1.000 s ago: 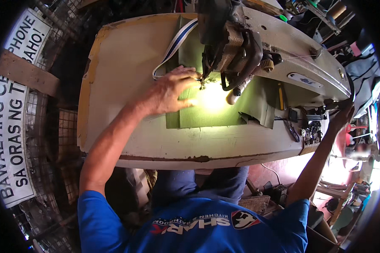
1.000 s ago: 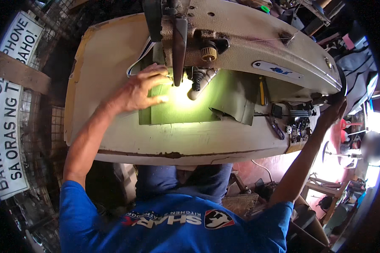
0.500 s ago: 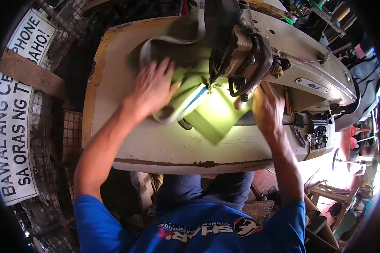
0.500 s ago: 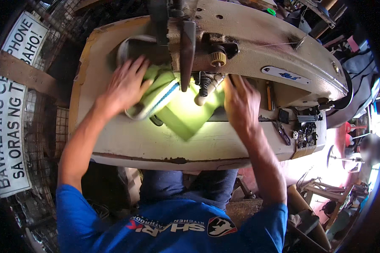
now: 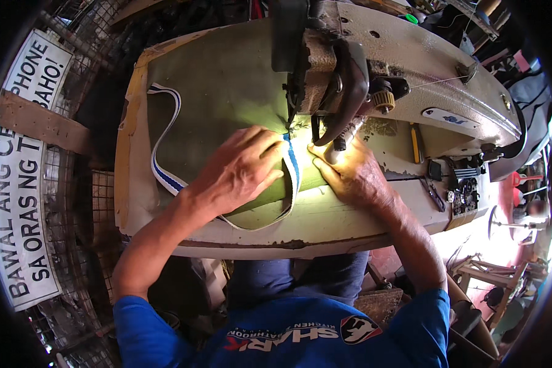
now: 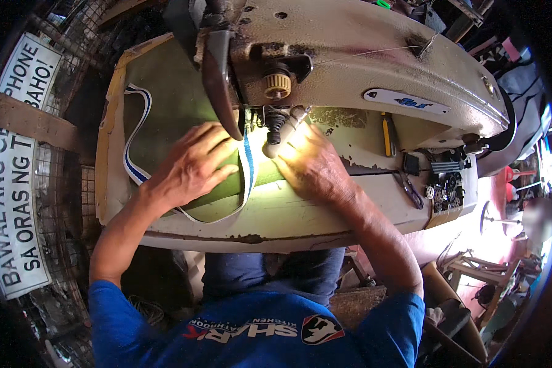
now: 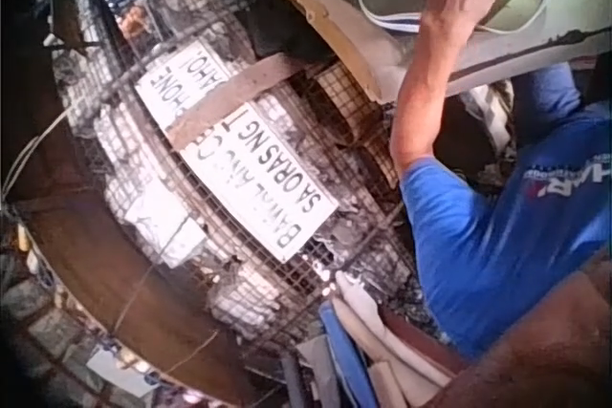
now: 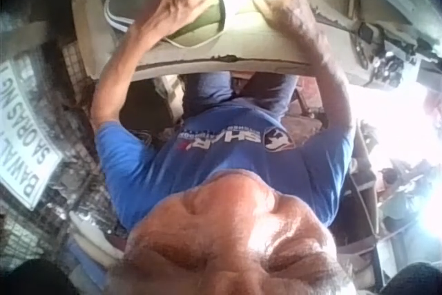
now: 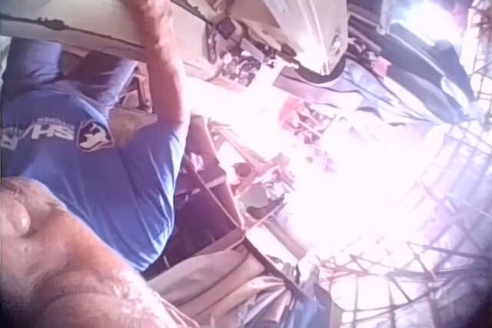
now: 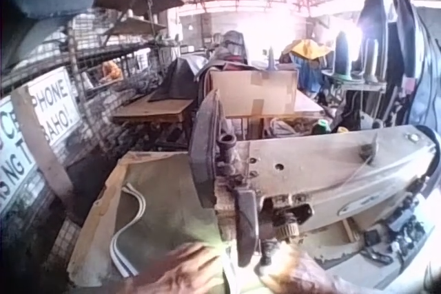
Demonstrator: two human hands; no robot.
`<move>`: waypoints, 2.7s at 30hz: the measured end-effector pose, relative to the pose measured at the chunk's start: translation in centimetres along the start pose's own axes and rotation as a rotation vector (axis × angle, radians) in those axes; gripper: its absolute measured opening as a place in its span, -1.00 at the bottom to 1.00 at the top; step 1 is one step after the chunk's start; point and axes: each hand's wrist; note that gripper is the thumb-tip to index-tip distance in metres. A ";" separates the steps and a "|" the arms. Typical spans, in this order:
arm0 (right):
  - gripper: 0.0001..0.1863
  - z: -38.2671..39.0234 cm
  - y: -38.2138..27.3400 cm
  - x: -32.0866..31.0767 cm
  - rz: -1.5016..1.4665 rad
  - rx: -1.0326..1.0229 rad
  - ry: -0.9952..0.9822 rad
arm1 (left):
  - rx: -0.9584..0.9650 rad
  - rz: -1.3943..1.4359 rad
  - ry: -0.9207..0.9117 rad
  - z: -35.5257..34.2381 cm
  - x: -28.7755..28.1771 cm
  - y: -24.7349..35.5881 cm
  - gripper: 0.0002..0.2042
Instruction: Sewing a blue and white strap onto a green fabric bag using an industrial sewing machine.
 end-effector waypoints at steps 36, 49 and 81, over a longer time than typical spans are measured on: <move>-0.83 -1.4 2.7 0.2 -0.173 -0.033 -0.086 | 0.116 0.140 0.057 -0.6 2.5 -1.3 -0.64; -0.87 -1.4 2.1 0.2 0.011 -0.185 -0.108 | 0.092 0.198 0.209 0.2 2.7 -1.5 -0.74; -0.84 -0.5 2.7 -3.2 0.089 -0.148 -0.111 | 0.198 0.276 0.054 -1.0 2.0 -4.5 -0.73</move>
Point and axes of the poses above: each hand's wrist, its own z-axis away from the middle knuckle, its own x-axis out of the palm, y = z × x, and after that the axes turned 7 degrees about y, right-handed
